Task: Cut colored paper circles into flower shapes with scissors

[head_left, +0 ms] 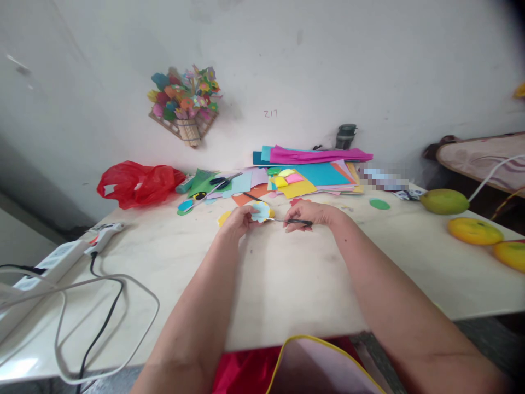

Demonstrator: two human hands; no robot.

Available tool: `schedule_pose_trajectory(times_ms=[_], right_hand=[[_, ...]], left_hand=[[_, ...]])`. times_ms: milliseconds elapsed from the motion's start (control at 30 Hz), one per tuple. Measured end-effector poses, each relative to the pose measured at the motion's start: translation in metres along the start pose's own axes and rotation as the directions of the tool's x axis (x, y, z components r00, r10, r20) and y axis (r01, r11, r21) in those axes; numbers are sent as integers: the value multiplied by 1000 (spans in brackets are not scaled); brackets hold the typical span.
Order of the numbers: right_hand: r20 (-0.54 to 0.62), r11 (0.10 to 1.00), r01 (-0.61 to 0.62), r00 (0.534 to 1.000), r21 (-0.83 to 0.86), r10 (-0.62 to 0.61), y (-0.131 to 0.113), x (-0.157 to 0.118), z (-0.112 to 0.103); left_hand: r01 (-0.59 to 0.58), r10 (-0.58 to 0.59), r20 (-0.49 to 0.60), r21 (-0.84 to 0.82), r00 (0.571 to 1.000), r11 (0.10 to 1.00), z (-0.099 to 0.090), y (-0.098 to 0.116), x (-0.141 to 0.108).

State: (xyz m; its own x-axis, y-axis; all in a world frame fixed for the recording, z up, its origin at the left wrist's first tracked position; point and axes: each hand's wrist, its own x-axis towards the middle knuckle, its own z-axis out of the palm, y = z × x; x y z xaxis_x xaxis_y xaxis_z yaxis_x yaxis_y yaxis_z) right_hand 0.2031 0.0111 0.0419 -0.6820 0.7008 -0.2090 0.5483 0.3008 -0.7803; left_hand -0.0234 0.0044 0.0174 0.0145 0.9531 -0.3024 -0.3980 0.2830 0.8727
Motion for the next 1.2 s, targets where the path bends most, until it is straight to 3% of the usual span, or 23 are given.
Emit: schedule_pose_trajectory(times_ms=[1000,1100,1200], right_hand=[[51,1000,7,999,0,-7,-3,1,2],[64,1000,-3,998,9,3,-2,1,2],[63,1000,-28,998,10,27,-2,-5,-2]], left_hand=[[-39,28,91,128,995,991,-1,1,-3],[-64,54,96,100,994,993,-2,0,-1],[-102,101,34,24,994,994,-4,-1,4]])
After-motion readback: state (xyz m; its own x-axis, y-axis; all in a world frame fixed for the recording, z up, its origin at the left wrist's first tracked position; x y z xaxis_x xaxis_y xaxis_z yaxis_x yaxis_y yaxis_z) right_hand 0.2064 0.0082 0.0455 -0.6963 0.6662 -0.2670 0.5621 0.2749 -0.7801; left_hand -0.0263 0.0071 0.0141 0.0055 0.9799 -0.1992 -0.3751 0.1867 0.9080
